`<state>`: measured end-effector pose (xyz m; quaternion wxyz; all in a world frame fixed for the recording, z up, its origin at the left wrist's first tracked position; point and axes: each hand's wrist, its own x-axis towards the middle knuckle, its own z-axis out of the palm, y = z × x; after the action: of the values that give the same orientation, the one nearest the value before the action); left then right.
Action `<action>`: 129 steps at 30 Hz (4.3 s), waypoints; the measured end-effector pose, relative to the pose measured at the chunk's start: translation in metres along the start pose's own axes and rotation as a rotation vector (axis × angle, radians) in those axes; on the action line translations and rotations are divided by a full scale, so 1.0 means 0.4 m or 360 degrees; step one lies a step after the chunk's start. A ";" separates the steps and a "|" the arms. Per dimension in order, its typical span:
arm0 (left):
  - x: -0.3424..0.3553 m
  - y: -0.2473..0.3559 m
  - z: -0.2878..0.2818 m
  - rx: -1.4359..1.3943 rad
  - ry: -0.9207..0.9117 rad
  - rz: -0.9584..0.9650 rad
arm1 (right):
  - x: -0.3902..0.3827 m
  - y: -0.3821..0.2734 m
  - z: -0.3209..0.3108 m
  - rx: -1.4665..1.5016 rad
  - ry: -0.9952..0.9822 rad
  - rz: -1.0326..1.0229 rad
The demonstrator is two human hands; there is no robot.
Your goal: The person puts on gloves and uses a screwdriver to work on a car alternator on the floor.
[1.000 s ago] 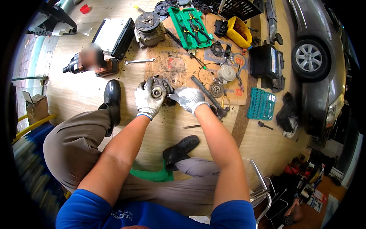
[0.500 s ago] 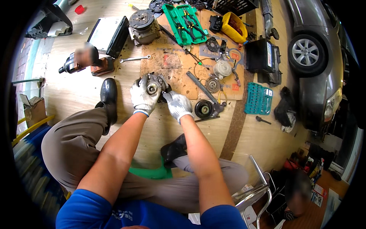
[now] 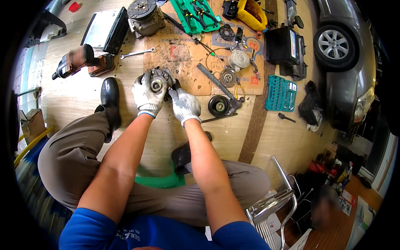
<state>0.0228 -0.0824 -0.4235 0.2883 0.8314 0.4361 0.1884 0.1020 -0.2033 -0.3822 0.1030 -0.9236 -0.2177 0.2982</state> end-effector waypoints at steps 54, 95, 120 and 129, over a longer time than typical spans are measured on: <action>0.186 0.018 -0.037 0.0138 -0.0928 0.0983 | 0.005 0.039 -0.083 0.0046 -0.0116 -0.0467; 0.157 0.035 -0.016 0.0065 -0.0857 0.0807 | -0.048 -0.020 0.006 0.0345 0.0014 0.0195; 0.183 0.044 0.014 -0.0151 -0.0610 0.0419 | -0.143 0.090 0.062 0.1049 0.0037 0.0324; 0.212 0.096 0.032 0.0268 -0.0937 0.0184 | -0.036 0.103 0.024 0.0973 0.0222 0.0055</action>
<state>0.1001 -0.0331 -0.4032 0.3211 0.8946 0.3000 -0.0812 0.0998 -0.2460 -0.3958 0.3856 -0.8717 -0.0944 0.2874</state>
